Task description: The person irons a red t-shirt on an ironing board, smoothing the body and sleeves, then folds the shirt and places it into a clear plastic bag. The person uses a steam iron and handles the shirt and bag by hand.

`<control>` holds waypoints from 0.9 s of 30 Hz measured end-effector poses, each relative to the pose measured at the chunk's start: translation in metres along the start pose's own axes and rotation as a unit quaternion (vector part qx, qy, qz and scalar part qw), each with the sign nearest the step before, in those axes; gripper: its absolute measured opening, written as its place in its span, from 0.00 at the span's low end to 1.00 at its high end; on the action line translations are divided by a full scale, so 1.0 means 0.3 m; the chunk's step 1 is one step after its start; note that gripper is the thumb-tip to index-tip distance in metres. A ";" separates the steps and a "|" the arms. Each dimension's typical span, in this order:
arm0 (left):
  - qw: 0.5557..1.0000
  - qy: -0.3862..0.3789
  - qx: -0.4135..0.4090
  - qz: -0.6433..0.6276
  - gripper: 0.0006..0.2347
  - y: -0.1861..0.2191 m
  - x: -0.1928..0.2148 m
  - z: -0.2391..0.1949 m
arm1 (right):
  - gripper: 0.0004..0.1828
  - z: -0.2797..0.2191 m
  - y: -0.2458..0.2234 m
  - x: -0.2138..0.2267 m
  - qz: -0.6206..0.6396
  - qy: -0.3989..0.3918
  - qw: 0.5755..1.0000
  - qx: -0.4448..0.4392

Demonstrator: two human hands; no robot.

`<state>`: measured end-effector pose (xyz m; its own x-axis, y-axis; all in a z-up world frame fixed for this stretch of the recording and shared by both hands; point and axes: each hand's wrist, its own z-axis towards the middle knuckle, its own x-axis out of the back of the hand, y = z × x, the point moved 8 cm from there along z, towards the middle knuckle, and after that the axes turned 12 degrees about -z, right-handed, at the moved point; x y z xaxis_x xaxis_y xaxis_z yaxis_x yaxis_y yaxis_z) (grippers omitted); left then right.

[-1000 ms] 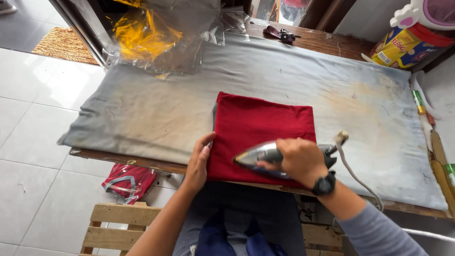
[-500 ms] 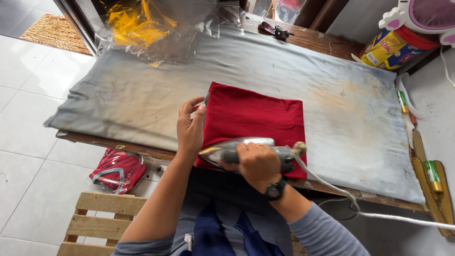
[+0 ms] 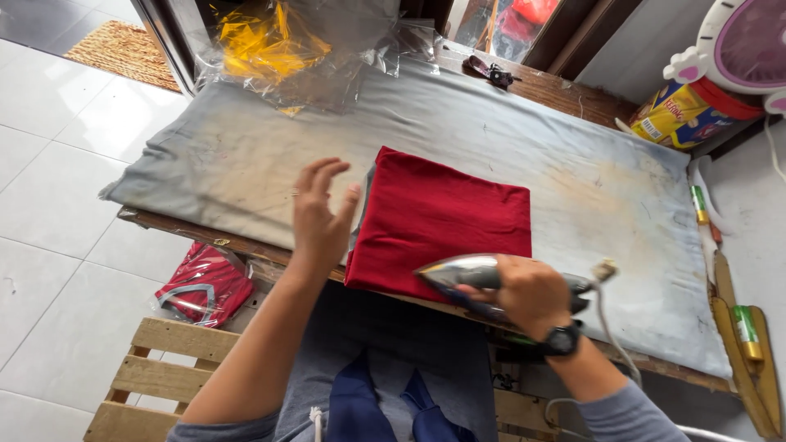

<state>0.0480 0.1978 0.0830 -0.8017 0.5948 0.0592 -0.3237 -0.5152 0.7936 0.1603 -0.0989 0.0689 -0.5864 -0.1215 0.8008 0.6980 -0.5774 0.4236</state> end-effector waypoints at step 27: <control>0.888 -0.322 0.100 0.313 0.30 -0.251 -0.509 -0.148 | 0.51 0.024 0.725 -0.555 -0.045 -0.305 0.865 -0.395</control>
<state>0.1724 0.1185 -0.0129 -0.3181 0.4930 0.8098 0.2307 -0.7882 0.5705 0.4128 -0.1984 0.0306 -0.1292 0.2629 0.9561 0.0214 -0.9633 0.2677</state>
